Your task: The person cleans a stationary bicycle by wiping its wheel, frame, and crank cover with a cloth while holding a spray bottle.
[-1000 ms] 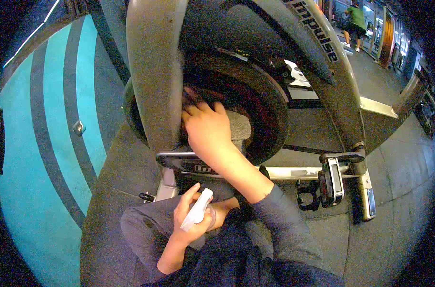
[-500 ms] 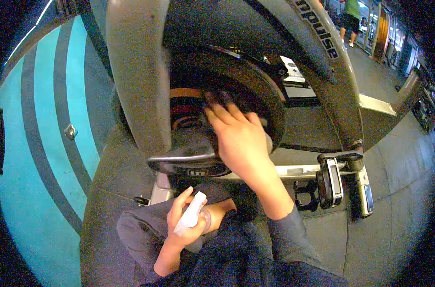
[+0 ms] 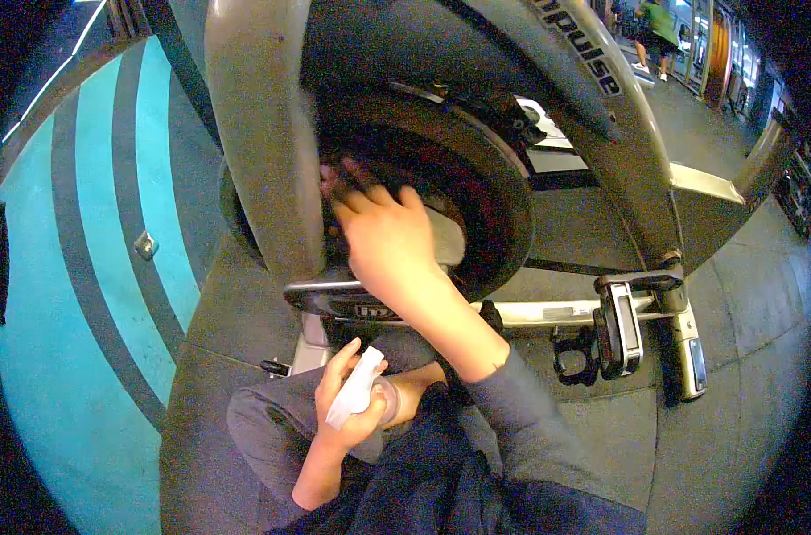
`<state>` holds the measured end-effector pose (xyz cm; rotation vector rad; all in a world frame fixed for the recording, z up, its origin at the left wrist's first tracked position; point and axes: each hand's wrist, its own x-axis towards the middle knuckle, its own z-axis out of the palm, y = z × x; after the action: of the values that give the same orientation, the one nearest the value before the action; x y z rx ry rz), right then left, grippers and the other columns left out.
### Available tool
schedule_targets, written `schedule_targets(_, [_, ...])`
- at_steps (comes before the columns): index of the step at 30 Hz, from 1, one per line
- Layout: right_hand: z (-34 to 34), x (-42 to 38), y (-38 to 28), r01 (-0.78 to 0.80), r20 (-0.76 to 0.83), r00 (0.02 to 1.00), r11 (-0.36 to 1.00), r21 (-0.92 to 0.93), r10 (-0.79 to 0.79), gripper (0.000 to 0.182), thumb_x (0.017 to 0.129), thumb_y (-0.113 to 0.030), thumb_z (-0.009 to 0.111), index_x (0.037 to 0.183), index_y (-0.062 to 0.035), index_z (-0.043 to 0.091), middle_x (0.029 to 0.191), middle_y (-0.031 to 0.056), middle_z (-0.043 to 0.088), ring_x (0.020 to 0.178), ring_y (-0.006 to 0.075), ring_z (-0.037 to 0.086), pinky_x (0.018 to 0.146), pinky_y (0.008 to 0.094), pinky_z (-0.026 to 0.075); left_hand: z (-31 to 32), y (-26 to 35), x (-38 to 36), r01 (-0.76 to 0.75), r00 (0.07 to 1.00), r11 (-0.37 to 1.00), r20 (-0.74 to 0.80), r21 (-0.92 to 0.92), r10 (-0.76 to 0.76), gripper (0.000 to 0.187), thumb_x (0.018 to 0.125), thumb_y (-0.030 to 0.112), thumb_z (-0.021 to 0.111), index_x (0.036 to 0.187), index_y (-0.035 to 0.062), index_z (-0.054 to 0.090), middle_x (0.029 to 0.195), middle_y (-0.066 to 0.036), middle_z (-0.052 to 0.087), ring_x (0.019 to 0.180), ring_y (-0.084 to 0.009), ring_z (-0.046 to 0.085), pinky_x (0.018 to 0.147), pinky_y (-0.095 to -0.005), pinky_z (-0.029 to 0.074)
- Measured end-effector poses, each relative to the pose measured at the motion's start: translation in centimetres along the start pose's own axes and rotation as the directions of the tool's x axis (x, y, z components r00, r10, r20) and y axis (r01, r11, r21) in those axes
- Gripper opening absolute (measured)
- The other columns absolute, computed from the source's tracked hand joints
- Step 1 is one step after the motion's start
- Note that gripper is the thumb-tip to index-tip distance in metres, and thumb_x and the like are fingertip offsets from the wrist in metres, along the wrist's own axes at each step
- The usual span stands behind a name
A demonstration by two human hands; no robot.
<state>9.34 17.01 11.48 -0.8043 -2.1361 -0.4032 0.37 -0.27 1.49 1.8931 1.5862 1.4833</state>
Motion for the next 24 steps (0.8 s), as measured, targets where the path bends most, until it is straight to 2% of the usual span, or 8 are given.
schedule_targets(1, [-0.5, -0.7, 0.2, -0.035, -0.032, 0.999, 0.999, 0.005, 0.035, 0.044, 0.071, -0.005, 0.056, 0.114, -0.0094, 0.063, 0.129, 0.0029, 0.058, 0.127, 0.0211, 0.047, 0.083, 0.0392, 0.041, 0.1, 0.0, -0.2, 0.007, 1.0, 1.0, -0.016, -0.024, -0.007, 0.064, 0.073, 0.005, 0.063, 0.132, -0.0024, 0.043, 0.098, -0.016, 0.068, 0.09, -0.0239, 0.067, 0.082, -0.0341, 0.053])
schedule_targets(3, [-1.7, -2.2, 0.7, -0.148, 0.128, 0.98, 0.988, -0.041, 0.152, 0.054, 0.076, -0.004, 0.057, 0.13, -0.0108, 0.054, 0.139, 0.002, 0.05, 0.13, 0.0211, 0.044, 0.085, 0.0377, 0.042, 0.2, -0.2, -0.4, -0.051, 0.998, 0.999, -0.042, -0.006, 0.051, 0.064, 0.071, 0.004, 0.066, 0.131, -0.002, 0.045, 0.095, -0.015, 0.066, 0.085, -0.0266, 0.066, 0.078, -0.0355, 0.053])
schedule_targets(7, [-3.1, -3.9, 1.3, -0.247, 0.058, 0.967, 0.969, 0.014, 0.246, 0.046, 0.079, -0.01, 0.057, 0.125, -0.0081, 0.057, 0.132, 0.0055, 0.056, 0.123, 0.0246, 0.049, 0.087, 0.0407, 0.042, 0.2, -0.1, -0.2, -0.168, 0.985, 0.985, -0.031, 0.033, 0.169, 0.063, 0.068, 0.002, 0.069, 0.128, -0.0029, 0.048, 0.092, -0.015, 0.064, 0.079, -0.0289, 0.064, 0.072, -0.0368, 0.053])
schedule_targets(11, [-2.9, -3.5, 1.4, -0.215, 0.082, 0.973, 0.976, -0.03, 0.216, 0.045, 0.079, -0.009, 0.057, 0.124, -0.0081, 0.058, 0.131, 0.0064, 0.056, 0.123, 0.025, 0.05, 0.087, 0.041, 0.043, 0.1, 0.0, 0.2, -0.158, 0.987, 0.985, 0.028, 0.073, 0.156, 0.064, 0.072, 0.008, 0.066, 0.13, -0.0022, 0.044, 0.096, -0.016, 0.068, 0.087, -0.0259, 0.067, 0.08, -0.0358, 0.054])
schedule_targets(13, [-2.9, -2.8, 1.3, -0.154, 0.182, 0.968, 0.983, -0.098, 0.17, 0.05, 0.08, -0.007, 0.055, 0.131, -0.0086, 0.053, 0.14, 0.0072, 0.049, 0.131, 0.0261, 0.044, 0.089, 0.0383, 0.042, 0.2, -0.3, 0.0, -0.118, 0.993, 0.993, 0.006, 0.021, 0.118, 0.064, 0.071, 0.007, 0.066, 0.13, -0.0027, 0.044, 0.095, -0.016, 0.068, 0.085, -0.0258, 0.068, 0.079, -0.0356, 0.054])
schedule_targets(18, [0.3, -0.3, -0.2, -0.01, 0.046, 0.999, 1.0, -0.028, 0.011, 0.041, 0.074, -0.006, 0.055, 0.114, -0.0072, 0.063, 0.127, 0.0056, 0.059, 0.127, 0.0223, 0.049, 0.085, 0.0404, 0.042, 0.0, -0.1, 0.2, -0.089, 0.996, 0.996, 0.012, 0.02, 0.089, 0.063, 0.07, 0.004, 0.063, 0.13, -0.0036, 0.044, 0.096, -0.016, 0.068, 0.086, -0.0251, 0.068, 0.078, -0.0348, 0.054])
schedule_targets(20, [1.0, 0.7, -1.2, -0.013, 0.27, 0.963, 0.999, -0.039, 0.023, 0.031, 0.071, -0.007, 0.056, 0.101, -0.0073, 0.066, 0.112, 0.0048, 0.065, 0.121, 0.0216, 0.052, 0.083, 0.0406, 0.041, 0.0, 0.0, 0.2, -0.089, 0.996, 0.996, -0.001, 0.025, 0.089, 0.063, 0.07, 0.003, 0.062, 0.13, -0.003, 0.044, 0.096, -0.016, 0.068, 0.087, -0.0244, 0.068, 0.079, -0.0348, 0.054])
schedule_targets(24, [1.9, 0.8, -1.1, 0.012, 0.176, 0.984, 1.0, 0.012, -0.014, 0.028, 0.07, -0.007, 0.057, 0.096, -0.0084, 0.067, 0.103, 0.0043, 0.065, 0.118, 0.021, 0.054, 0.084, 0.0401, 0.041, 0.3, -0.3, -0.1, -0.095, 0.995, 0.995, -0.032, 0.037, 0.096, 0.064, 0.07, 0.003, 0.062, 0.131, -0.002, 0.043, 0.096, -0.015, 0.068, 0.087, -0.0238, 0.068, 0.08, -0.0345, 0.054])
